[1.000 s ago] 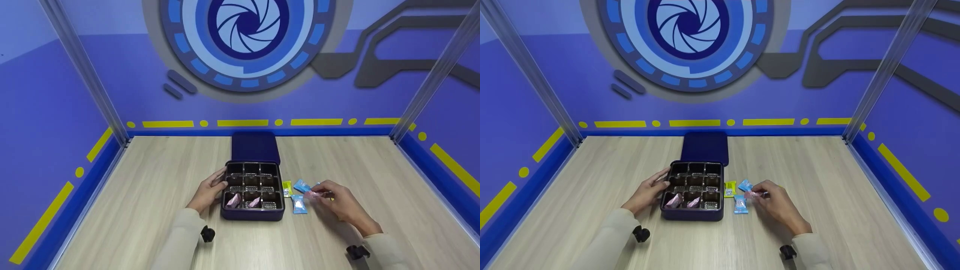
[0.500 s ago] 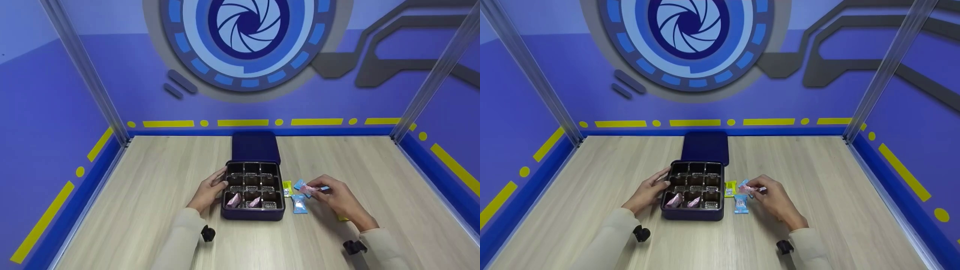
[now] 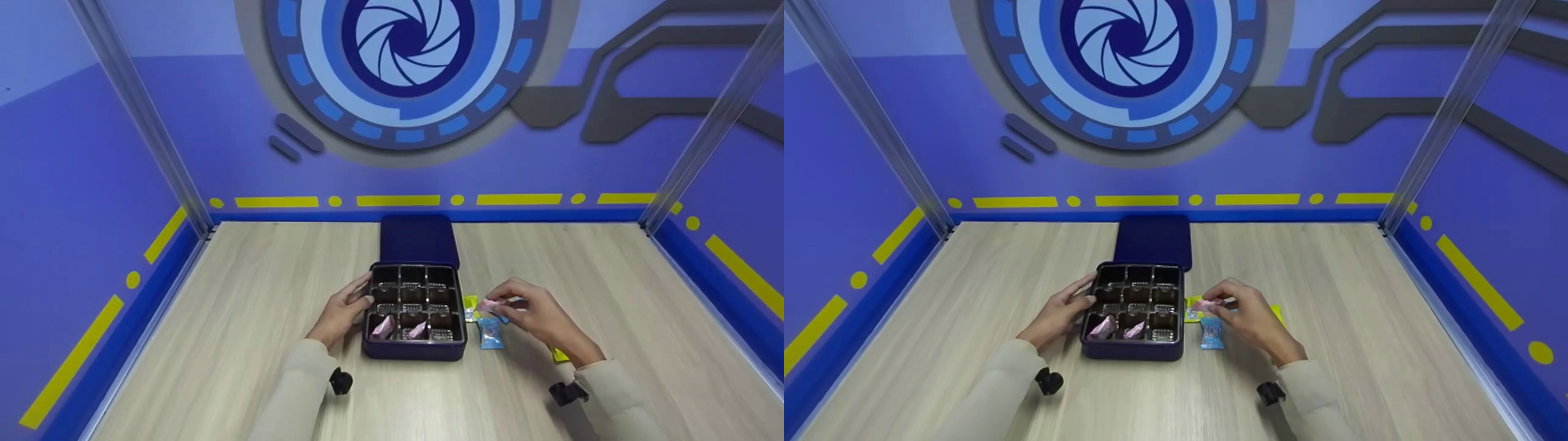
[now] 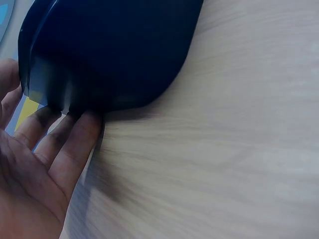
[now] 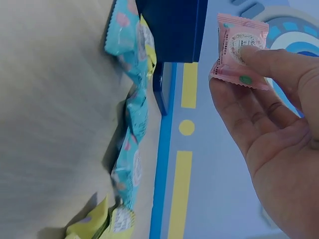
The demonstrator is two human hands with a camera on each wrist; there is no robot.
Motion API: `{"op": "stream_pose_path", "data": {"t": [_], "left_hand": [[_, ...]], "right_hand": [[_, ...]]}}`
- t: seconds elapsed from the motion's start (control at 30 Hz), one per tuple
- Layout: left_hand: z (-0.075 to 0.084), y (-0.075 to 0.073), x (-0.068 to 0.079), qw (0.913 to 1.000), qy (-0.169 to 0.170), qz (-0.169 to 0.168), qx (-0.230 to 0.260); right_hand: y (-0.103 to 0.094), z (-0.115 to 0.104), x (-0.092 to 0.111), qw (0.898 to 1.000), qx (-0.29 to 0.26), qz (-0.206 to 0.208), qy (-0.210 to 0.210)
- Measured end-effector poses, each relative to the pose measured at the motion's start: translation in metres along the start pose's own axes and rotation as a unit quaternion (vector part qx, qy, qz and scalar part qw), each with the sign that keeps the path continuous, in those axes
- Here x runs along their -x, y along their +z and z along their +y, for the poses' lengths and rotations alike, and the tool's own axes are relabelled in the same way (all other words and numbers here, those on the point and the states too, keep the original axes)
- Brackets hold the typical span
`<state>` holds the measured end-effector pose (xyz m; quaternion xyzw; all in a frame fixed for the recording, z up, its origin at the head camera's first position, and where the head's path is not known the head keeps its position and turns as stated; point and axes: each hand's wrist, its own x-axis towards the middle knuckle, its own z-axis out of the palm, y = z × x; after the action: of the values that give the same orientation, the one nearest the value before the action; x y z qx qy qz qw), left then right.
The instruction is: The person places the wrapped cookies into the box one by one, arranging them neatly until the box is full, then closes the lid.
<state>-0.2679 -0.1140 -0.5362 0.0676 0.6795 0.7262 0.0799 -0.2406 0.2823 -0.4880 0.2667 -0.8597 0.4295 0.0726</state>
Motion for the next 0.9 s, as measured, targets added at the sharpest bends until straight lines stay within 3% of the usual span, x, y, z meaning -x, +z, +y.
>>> {"op": "stream_pose_path", "data": {"t": [0.27, 0.47, 0.9], "left_hand": [[0.002, 0.000, 0.001, 0.9998, 0.014, -0.011, -0.013], [0.002, 0.000, 0.001, 0.9999, 0.007, -0.008, -0.009], [0.000, -0.001, 0.001, 0.9999, -0.004, -0.009, -0.002]], "right_hand": [[0.006, -0.006, -0.010, 0.999, -0.013, -0.018, -0.027], [0.009, -0.010, -0.017, 0.998, -0.036, -0.040, -0.031], [0.019, -0.019, -0.027, 0.991, -0.044, -0.085, -0.090]]}}
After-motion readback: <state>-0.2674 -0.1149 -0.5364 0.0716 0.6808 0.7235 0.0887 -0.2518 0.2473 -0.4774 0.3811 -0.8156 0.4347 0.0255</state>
